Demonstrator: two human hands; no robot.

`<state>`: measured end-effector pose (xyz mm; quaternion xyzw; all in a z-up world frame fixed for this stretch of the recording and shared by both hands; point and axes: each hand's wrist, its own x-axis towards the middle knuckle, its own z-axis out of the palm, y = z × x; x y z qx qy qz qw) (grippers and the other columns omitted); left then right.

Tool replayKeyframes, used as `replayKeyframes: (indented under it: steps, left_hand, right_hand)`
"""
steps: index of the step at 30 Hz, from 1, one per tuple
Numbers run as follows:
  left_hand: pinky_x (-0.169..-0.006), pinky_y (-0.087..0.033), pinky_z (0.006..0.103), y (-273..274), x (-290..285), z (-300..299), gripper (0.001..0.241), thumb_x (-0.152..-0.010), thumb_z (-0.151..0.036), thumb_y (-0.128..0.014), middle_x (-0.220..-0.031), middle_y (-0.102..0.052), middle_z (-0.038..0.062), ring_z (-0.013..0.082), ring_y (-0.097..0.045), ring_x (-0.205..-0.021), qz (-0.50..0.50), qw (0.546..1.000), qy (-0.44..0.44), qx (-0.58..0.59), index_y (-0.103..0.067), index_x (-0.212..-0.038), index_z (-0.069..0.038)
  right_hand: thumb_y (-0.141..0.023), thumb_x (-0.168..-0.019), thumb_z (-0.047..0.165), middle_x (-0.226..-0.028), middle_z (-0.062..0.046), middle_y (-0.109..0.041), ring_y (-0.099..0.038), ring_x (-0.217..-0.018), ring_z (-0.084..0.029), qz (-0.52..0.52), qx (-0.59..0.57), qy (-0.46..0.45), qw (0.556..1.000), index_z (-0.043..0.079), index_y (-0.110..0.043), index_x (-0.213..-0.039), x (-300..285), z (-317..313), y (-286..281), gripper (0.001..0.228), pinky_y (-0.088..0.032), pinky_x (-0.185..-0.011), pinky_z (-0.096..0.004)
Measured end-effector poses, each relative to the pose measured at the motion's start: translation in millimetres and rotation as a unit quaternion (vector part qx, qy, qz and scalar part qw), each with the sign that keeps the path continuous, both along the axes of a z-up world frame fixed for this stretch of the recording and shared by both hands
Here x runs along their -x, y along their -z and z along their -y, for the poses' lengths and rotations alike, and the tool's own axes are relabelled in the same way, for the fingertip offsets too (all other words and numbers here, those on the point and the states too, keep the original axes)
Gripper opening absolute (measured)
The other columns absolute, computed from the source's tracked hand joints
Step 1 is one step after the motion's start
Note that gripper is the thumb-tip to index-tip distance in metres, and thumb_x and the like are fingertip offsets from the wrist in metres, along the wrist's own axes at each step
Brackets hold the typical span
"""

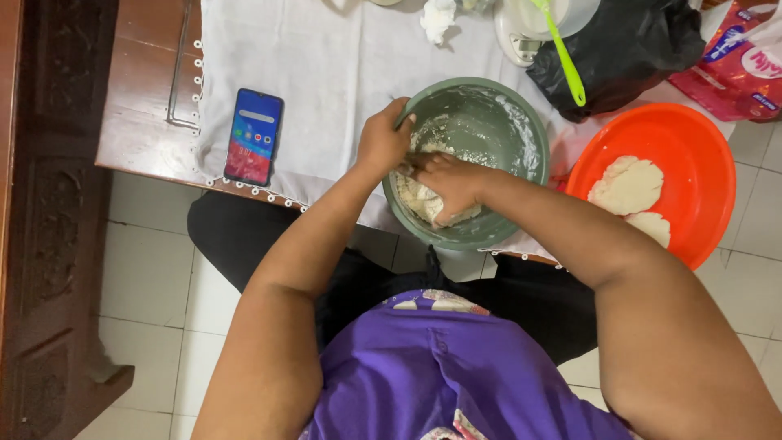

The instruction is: Kneading dough in a green bowl by hand on a table

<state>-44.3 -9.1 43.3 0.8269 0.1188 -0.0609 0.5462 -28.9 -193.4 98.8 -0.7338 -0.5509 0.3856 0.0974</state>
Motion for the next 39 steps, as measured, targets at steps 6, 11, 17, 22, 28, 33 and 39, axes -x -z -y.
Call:
replayKeyframes:
  steps: [6, 11, 17, 22, 28, 33, 39]
  left_hand:
    - [-0.094, -0.058, 0.0560, -18.3, 4.1, 0.7, 0.034, -0.104, -0.019, -0.056, -0.114, -0.074, 0.025, 0.0440, -0.069, -0.112, -0.014, 1.000, -0.005, 0.009, -0.063, -0.137, -0.009]
    - [-0.099, -0.056, 0.0554, -26.9, 5.5, 1.2, 0.035, -0.104, -0.022, -0.057, -0.116, -0.074, 0.023, 0.0415, -0.068, -0.116, -0.032, 0.999, -0.010, 0.002, -0.063, -0.137, -0.012]
    - [-0.097, -0.056, 0.0560, -24.5, 4.4, 1.3, 0.036, -0.103, -0.022, -0.058, -0.113, -0.074, 0.024, 0.0439, -0.068, -0.113, -0.027, 1.000, 0.007, -0.001, -0.062, -0.137, -0.012]
    - [-0.094, -0.056, 0.0554, -13.0, 3.8, 1.8, 0.035, -0.102, -0.024, -0.059, -0.109, -0.075, 0.023, 0.0436, -0.070, -0.110, -0.019, 1.000, 0.023, 0.001, -0.063, -0.136, -0.015]
    - [-0.096, -0.056, 0.0537, -9.2, 2.9, 4.6, 0.037, -0.100, -0.024, -0.062, -0.112, -0.075, 0.022, 0.0412, -0.069, -0.113, -0.036, 0.999, -0.006, 0.001, -0.065, -0.135, -0.015]
    - [-0.099, -0.055, 0.0550, -35.3, 8.1, 11.7, 0.034, -0.101, -0.021, -0.061, -0.115, -0.074, 0.023, 0.0430, -0.067, -0.116, -0.045, 0.996, -0.065, 0.031, -0.067, -0.133, -0.014]
    - [-0.096, -0.056, 0.0546, -36.6, 4.1, 15.0, 0.034, -0.099, -0.022, -0.063, -0.114, -0.074, 0.023, 0.0445, -0.066, -0.115, -0.053, 0.995, -0.065, 0.045, -0.068, -0.132, -0.016]
  right_hand:
    - [-0.048, -0.070, 0.090, -0.138, -0.033, -0.055, -0.060, -0.122, -0.047, 0.200, -0.132, -0.110, 0.965, -0.003, -0.048, -0.141, 6.4, 11.2, 57.3, 0.117, -0.048, -0.095, -0.054]
    - [-0.075, -0.059, 0.046, -0.122, -0.019, -0.066, -0.066, -0.113, -0.039, 0.247, -0.126, -0.045, 0.960, 0.005, -0.065, -0.125, 20.3, 4.2, 99.5, 0.078, -0.053, -0.089, -0.048]
    - [-0.084, -0.065, 0.044, -0.118, -0.018, -0.066, -0.061, -0.120, -0.038, 0.232, -0.052, 0.148, 0.960, 0.005, -0.066, -0.122, 18.6, -5.1, 105.9, 0.072, -0.049, -0.101, -0.051]
    - [-0.076, -0.077, 0.065, -0.124, -0.021, -0.063, -0.054, -0.133, -0.036, 0.171, -0.133, 0.169, 0.961, 0.005, -0.065, -0.105, -5.9, 19.8, 98.3, 0.067, -0.026, -0.124, -0.055]
    - [-0.063, -0.101, 0.038, -0.108, -0.024, -0.065, -0.062, -0.111, -0.049, 0.040, -0.343, 0.218, 0.913, 0.000, -0.066, -0.112, -6.2, -5.9, 124.4, 0.039, -0.049, -0.099, -0.058]
    - [-0.052, -0.106, 0.021, -0.111, -0.023, -0.066, -0.063, -0.110, -0.044, 0.085, -0.386, 0.363, 0.844, -0.004, -0.066, -0.119, 56.6, -20.1, 150.5, 0.032, -0.053, -0.096, -0.051]
    - [-0.051, -0.100, 0.018, -0.100, -0.023, -0.066, -0.063, -0.099, -0.044, 0.190, -0.357, 0.362, 0.840, -0.006, -0.068, -0.111, 43.7, -45.8, 107.9, 0.032, -0.052, -0.090, -0.052]
